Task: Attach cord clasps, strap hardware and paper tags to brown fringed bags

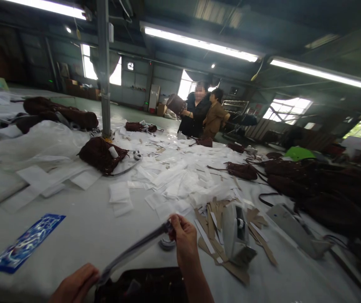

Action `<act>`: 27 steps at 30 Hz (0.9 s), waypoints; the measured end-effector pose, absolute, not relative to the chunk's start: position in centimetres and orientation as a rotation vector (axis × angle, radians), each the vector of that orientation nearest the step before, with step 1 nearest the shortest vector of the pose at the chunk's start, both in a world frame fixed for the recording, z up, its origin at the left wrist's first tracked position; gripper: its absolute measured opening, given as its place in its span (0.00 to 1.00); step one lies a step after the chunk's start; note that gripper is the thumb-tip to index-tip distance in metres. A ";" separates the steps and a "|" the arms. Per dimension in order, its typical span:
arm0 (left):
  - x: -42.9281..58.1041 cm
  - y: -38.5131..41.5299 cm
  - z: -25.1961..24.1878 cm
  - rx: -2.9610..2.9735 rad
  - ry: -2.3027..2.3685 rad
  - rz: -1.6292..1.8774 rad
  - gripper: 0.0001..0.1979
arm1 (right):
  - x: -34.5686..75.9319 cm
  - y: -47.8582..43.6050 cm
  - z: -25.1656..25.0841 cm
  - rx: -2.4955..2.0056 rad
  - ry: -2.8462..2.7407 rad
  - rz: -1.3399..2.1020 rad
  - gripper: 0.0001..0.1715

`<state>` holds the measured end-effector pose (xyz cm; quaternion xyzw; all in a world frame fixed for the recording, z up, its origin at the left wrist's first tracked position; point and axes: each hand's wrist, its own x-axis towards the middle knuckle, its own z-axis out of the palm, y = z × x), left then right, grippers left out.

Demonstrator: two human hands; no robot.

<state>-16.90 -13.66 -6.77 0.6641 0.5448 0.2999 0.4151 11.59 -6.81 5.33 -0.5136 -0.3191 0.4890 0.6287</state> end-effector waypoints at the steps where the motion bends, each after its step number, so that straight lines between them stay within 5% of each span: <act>1: -17.1 -13.6 -6.4 1.687 1.368 0.733 0.16 | 11.6 -7.0 5.4 -1.174 -0.730 1.116 0.24; 7: -16.8 -12.8 -2.5 1.556 1.422 0.849 0.17 | 11.4 -7.9 6.0 -1.170 -0.664 1.082 0.25; 11: -13.9 -12.9 -1.2 1.453 1.277 1.020 0.27 | 11.1 -8.6 7.2 -1.137 -0.724 1.078 0.25; 18: -11.2 -14.0 -3.4 1.499 1.227 1.071 0.19 | 12.4 -10.0 7.3 -1.136 -0.728 1.006 0.24; 27: -7.7 -9.2 7.4 1.663 0.907 0.855 0.19 | 10.8 -11.3 7.8 -1.168 -0.901 1.055 0.25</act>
